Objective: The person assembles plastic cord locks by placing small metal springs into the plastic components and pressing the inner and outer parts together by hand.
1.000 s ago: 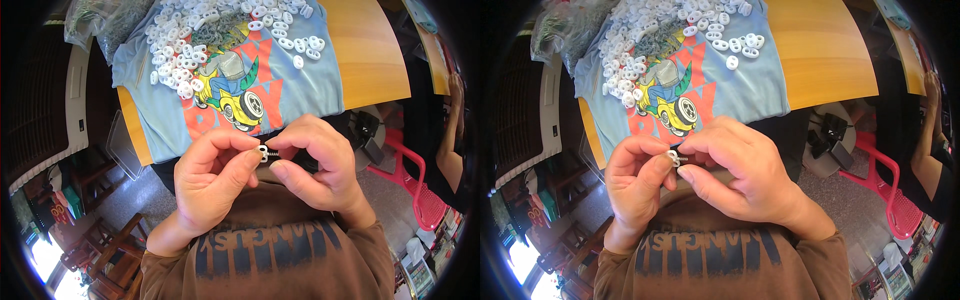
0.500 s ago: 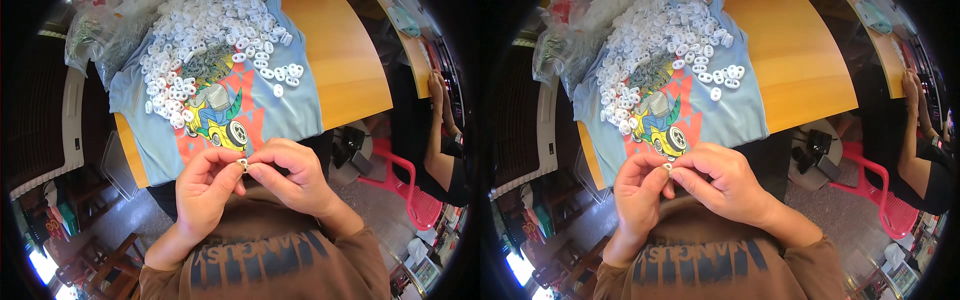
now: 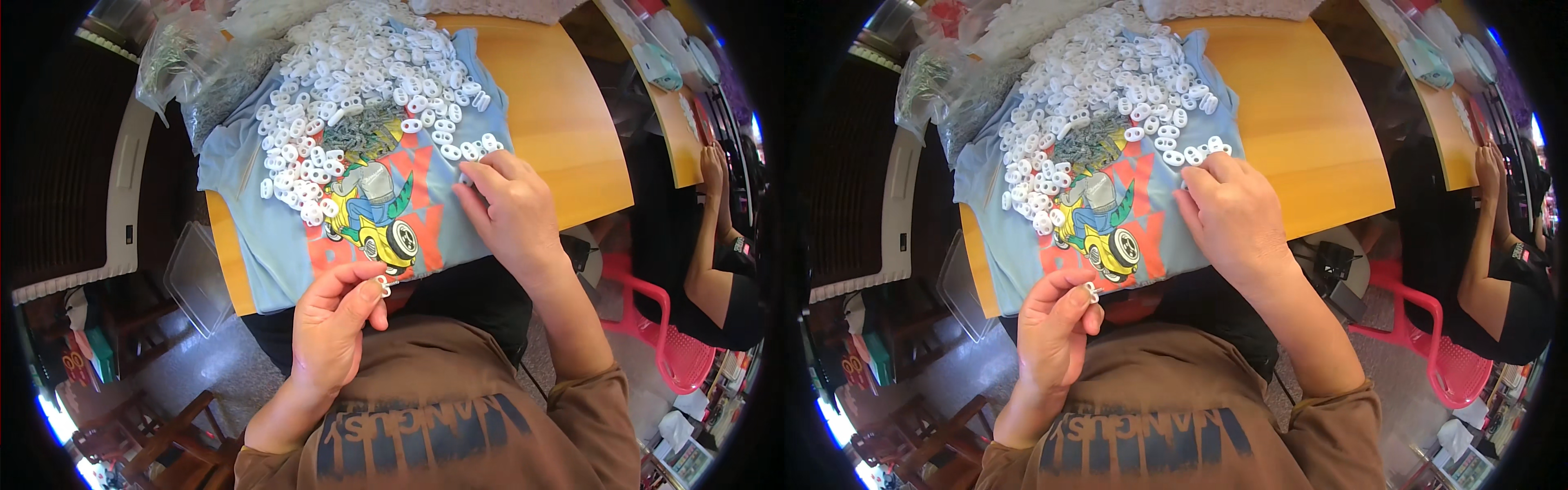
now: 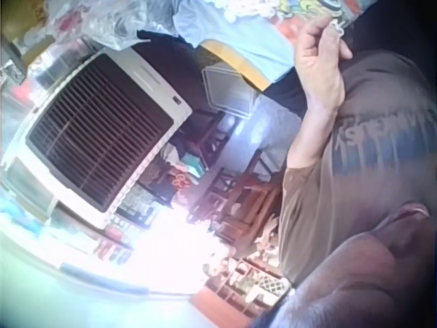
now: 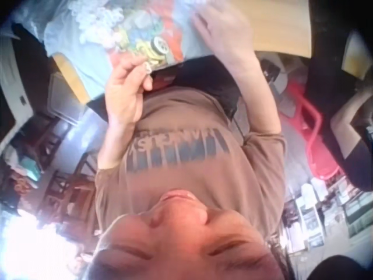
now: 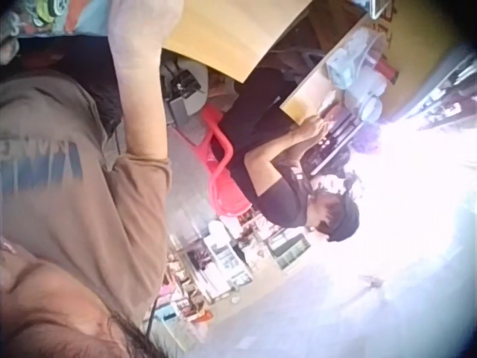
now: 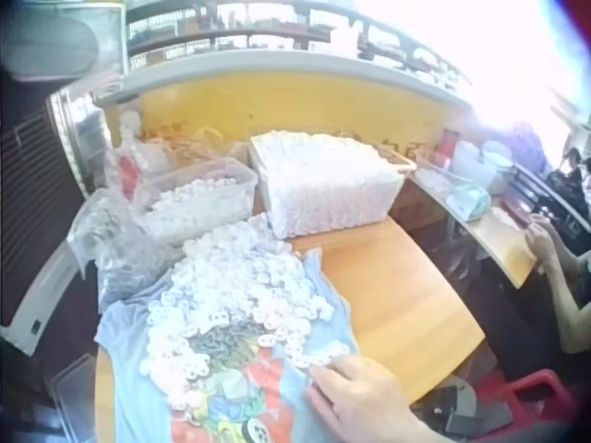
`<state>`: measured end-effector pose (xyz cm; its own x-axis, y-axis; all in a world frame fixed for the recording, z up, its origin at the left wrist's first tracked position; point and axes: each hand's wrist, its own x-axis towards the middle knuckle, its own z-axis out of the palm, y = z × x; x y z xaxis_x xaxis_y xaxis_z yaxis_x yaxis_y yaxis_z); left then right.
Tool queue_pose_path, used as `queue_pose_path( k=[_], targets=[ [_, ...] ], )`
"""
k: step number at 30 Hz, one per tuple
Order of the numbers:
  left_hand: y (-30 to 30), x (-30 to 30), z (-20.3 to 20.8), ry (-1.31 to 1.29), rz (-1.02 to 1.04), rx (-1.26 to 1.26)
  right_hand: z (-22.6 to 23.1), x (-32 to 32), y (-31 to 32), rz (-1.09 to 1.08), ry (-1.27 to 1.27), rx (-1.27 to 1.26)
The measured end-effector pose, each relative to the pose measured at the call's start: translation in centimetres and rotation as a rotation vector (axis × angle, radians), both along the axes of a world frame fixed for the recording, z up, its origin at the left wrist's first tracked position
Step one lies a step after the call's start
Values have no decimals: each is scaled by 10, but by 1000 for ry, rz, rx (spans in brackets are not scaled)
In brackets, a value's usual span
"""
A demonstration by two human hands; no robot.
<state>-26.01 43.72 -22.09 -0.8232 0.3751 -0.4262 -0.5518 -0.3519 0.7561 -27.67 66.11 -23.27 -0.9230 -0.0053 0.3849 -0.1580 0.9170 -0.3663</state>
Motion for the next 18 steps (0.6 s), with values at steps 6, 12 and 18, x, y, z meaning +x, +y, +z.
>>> queue_pose_path(
  k=[6,12,18],
  targets=[
    [-6,-3,-1,10,9,105,-1,3,-6,-78,-60,-168],
    [-6,-2,-1,-26,8,111,-2,6,-8,-46,-38,-148],
    [-3,-1,-1,-30,10,111,0,9,-5,-54,-86,-231]
  ],
)
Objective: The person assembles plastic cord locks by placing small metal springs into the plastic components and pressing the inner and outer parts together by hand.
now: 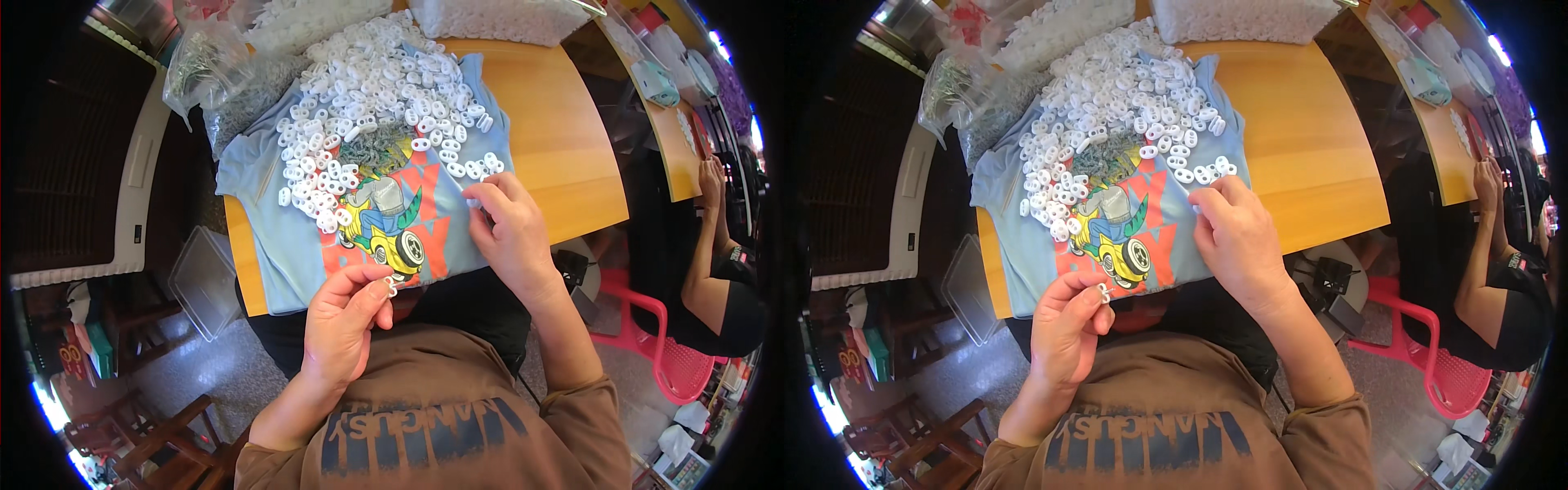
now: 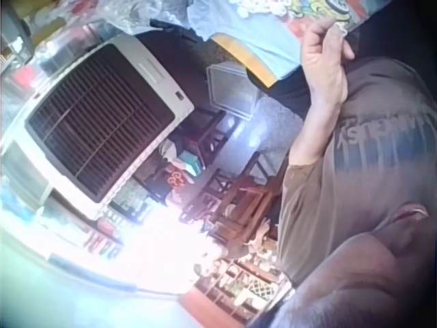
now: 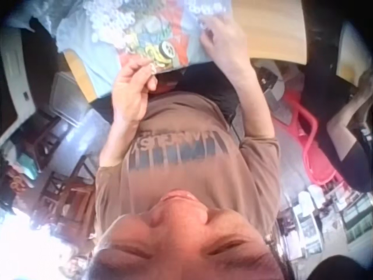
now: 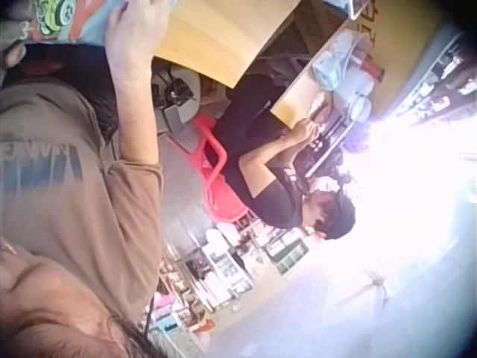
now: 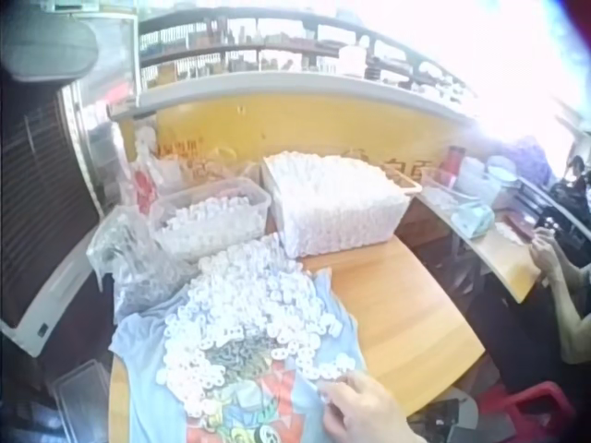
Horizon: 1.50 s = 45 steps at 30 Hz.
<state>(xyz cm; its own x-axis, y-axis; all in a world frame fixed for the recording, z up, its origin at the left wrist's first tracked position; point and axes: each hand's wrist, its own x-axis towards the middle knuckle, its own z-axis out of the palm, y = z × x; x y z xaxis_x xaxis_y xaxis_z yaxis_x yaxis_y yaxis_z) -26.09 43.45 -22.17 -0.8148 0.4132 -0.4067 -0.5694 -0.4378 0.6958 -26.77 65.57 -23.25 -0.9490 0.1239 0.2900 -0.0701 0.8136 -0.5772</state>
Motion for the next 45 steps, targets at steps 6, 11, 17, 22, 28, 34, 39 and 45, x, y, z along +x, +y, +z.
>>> queue_pose_path(
  k=[6,11,17,22,28,34,39,45],
  targets=[
    [6,-1,2,-5,4,11,-8,6,9,44,89,-48],
    [14,-4,7,-9,0,6,11,17,3,-51,-81,-819],
    [22,-7,28,69,-21,52,49,34,-15,86,-314,-1688],
    [22,-3,33,102,-17,88,49,42,-23,125,-411,-1769],
    [21,-1,30,84,-34,109,42,44,-28,177,-419,-1832],
    [23,0,29,25,-61,182,28,44,-31,220,-414,-1815],
    [27,0,24,-27,-84,224,23,44,-35,235,-360,-1790],
    [30,3,17,-39,-27,174,18,46,-37,210,-410,-1791]
  ],
)
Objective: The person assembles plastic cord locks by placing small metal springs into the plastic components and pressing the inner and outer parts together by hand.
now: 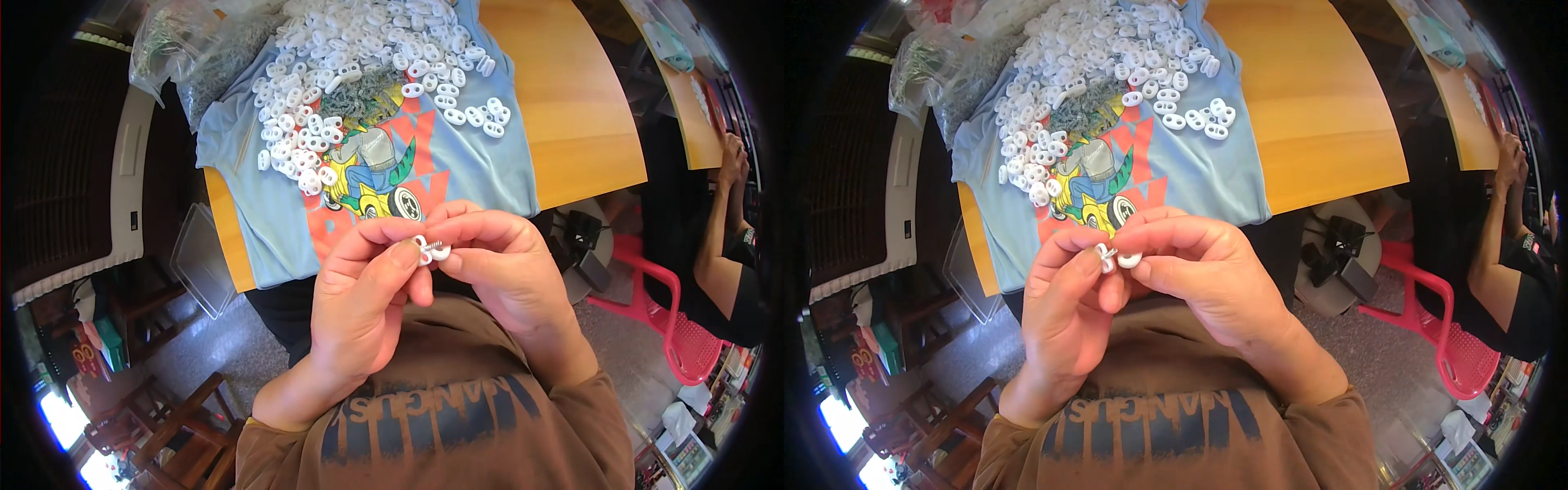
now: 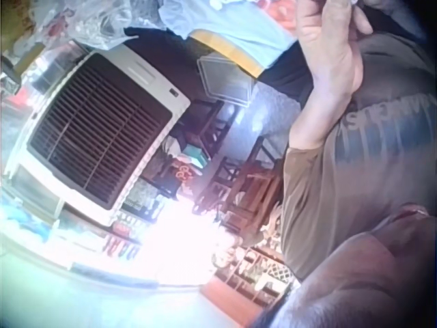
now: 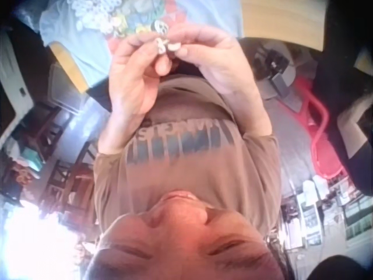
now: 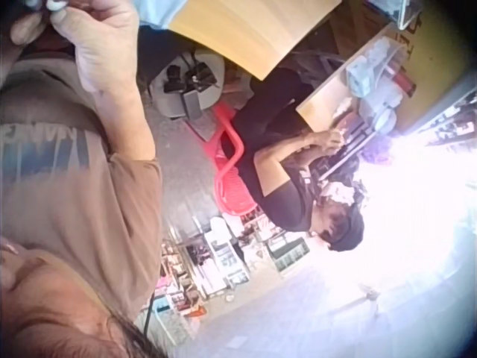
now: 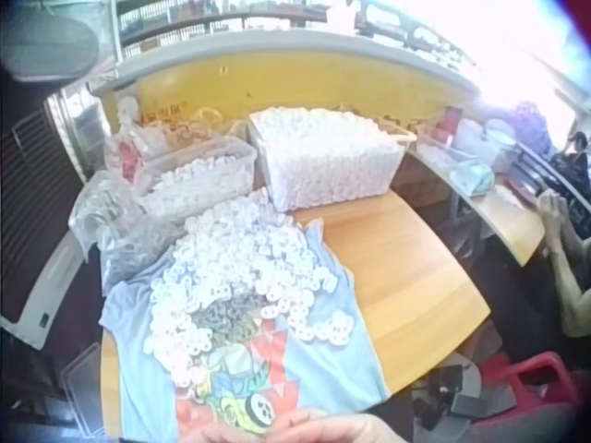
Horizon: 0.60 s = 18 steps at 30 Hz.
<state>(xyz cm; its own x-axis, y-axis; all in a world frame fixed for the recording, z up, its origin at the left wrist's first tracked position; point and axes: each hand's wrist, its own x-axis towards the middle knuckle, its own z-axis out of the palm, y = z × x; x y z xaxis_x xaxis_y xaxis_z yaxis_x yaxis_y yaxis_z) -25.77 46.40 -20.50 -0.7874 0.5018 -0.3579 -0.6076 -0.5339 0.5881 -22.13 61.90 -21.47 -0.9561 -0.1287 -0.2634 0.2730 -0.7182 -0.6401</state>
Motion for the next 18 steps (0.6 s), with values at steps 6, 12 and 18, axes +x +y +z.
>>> queue_pose_path(
  k=[6,12,18],
  targets=[
    [7,7,-4,69,115,-110,0,4,-11,-59,22,182],
    [6,7,-5,134,178,-105,1,6,-19,-90,147,270],
    [2,8,-3,133,134,-92,2,6,-17,-90,29,136]
  ],
)
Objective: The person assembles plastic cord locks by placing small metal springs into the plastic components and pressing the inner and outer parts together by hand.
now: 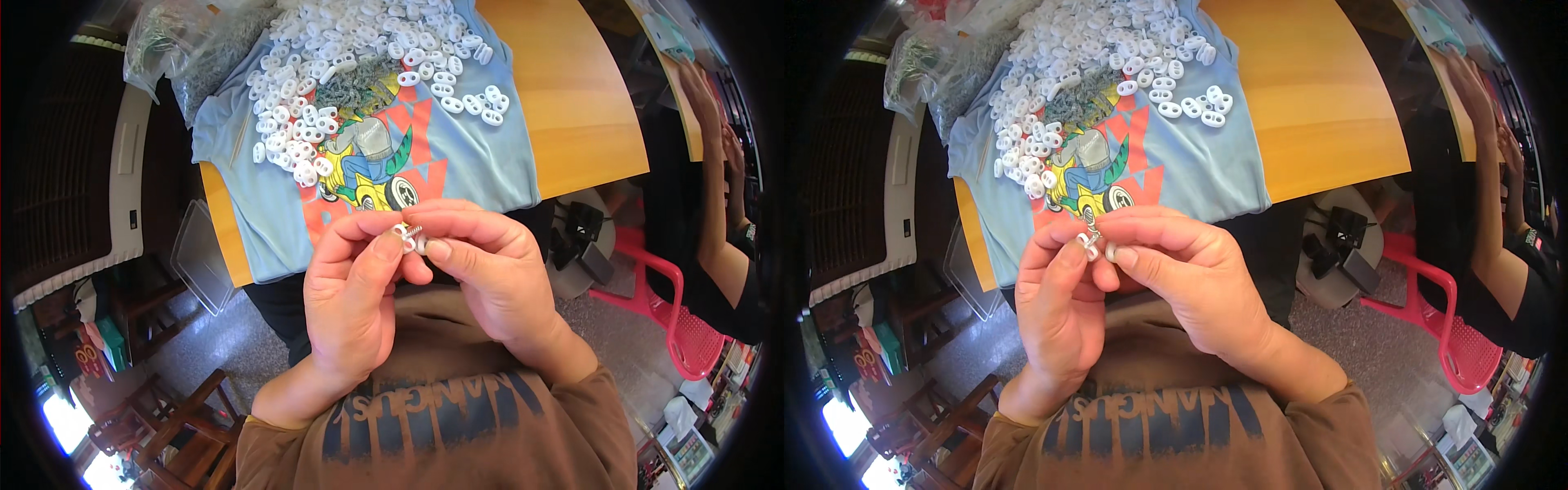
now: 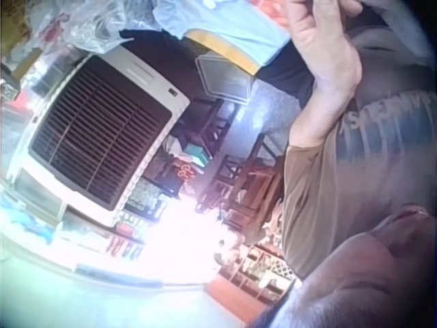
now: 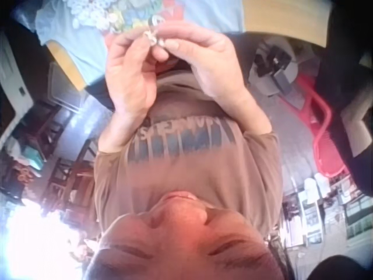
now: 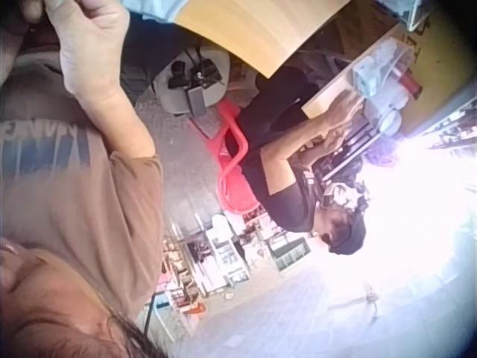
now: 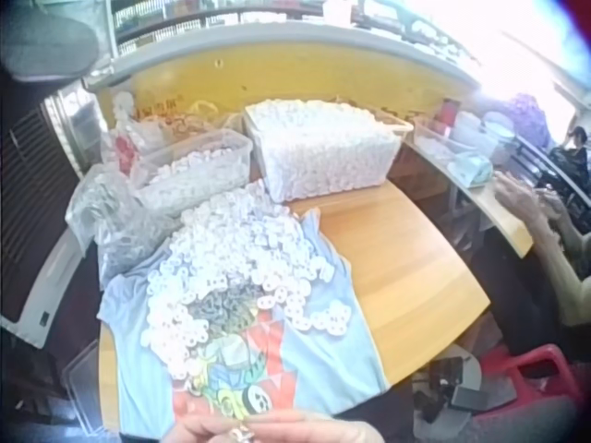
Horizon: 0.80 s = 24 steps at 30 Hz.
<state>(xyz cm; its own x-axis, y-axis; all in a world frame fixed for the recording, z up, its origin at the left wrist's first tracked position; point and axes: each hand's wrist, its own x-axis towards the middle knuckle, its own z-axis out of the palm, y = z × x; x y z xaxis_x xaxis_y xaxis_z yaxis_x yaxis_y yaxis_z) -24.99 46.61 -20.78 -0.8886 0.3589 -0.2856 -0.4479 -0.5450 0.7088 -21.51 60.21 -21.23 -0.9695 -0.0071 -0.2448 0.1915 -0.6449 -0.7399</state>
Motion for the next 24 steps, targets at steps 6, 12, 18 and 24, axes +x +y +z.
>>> queue_pose_path(
  k=[6,12,18,24],
  targets=[
    [-12,-1,-1,52,-30,-56,7,1,3,-25,-77,-71],
    [-19,-1,5,145,-94,-133,10,2,6,7,-21,-60],
    [-21,-3,4,261,-158,-219,10,4,9,28,69,63],
    [-22,-3,2,287,-180,-272,10,3,10,36,158,291]
  ],
)
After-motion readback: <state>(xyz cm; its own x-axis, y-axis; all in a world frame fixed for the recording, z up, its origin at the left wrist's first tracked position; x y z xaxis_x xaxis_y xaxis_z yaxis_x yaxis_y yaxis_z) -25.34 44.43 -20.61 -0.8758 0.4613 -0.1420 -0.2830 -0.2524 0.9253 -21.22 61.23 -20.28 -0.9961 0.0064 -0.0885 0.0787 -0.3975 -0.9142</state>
